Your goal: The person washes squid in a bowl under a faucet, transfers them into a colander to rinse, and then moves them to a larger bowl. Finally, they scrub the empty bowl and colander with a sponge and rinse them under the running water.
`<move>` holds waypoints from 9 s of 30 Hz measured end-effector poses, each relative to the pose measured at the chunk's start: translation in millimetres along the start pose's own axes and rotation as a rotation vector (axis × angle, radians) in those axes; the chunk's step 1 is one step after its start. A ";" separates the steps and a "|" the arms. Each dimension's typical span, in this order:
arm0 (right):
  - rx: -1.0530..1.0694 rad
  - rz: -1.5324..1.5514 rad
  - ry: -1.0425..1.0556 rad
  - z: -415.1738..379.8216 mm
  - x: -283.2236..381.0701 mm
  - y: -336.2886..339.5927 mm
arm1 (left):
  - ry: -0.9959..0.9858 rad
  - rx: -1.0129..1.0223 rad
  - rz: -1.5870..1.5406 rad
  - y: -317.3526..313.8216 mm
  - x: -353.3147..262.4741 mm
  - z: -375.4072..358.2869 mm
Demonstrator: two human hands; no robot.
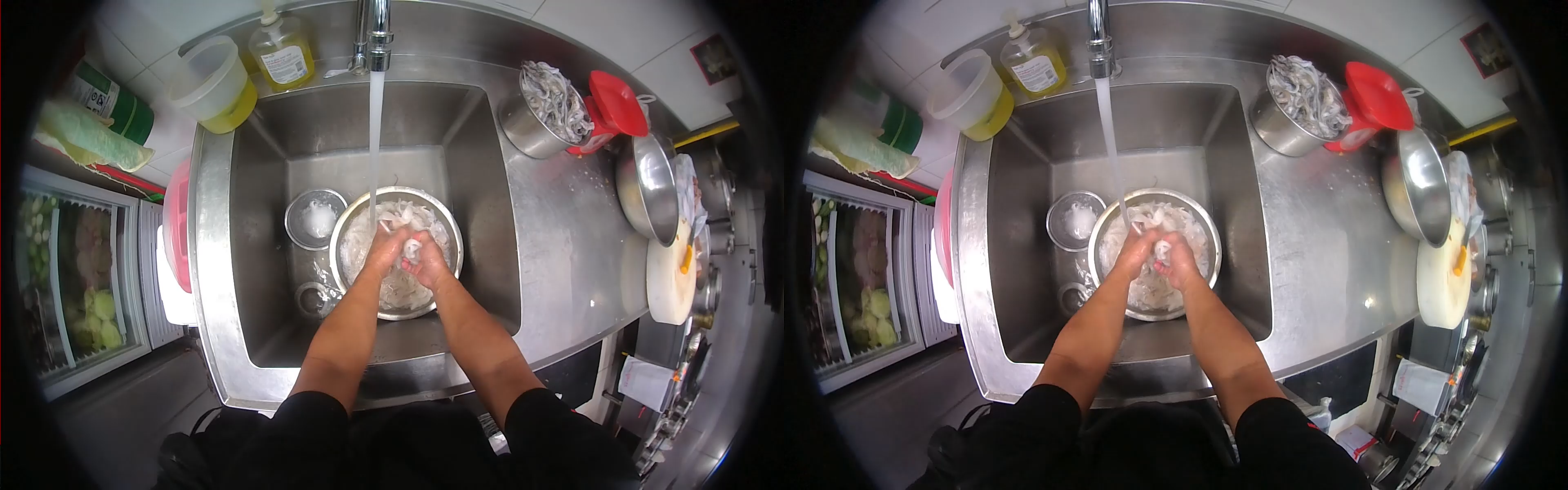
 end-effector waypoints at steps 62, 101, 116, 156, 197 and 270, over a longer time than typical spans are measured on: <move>0.183 -0.747 0.221 60.5 55.8 -76.5 | -0.074 0.060 0.190 125.2 -14.0 93.1; -0.096 -0.881 0.697 24.1 26.1 -72.3 | 0.070 -0.173 -0.099 76.3 -20.4 58.3; -0.015 -0.674 0.689 24.1 16.1 -62.0 | 0.237 0.012 -0.546 78.0 1.4 45.0; -0.057 -0.442 0.309 36.0 19.4 -70.9 | 0.022 -0.644 0.128 74.2 -1.3 39.6; 0.114 -0.596 0.279 22.8 44.1 -83.5 | -0.339 0.247 0.582 85.6 -14.3 41.6; 0.050 -1.442 0.771 10.2 42.3 -75.3 | 0.165 -0.031 0.082 78.6 -21.3 6.6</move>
Point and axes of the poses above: each hand's wrist, its own z-axis towards the middle knuckle, its own y-axis out of the back of the hand, x = y × z, the point moved 2 cm from there along z, towards the middle knuckle, and after that the axes turned 10 degrees about -z, right-handed, at the moved point
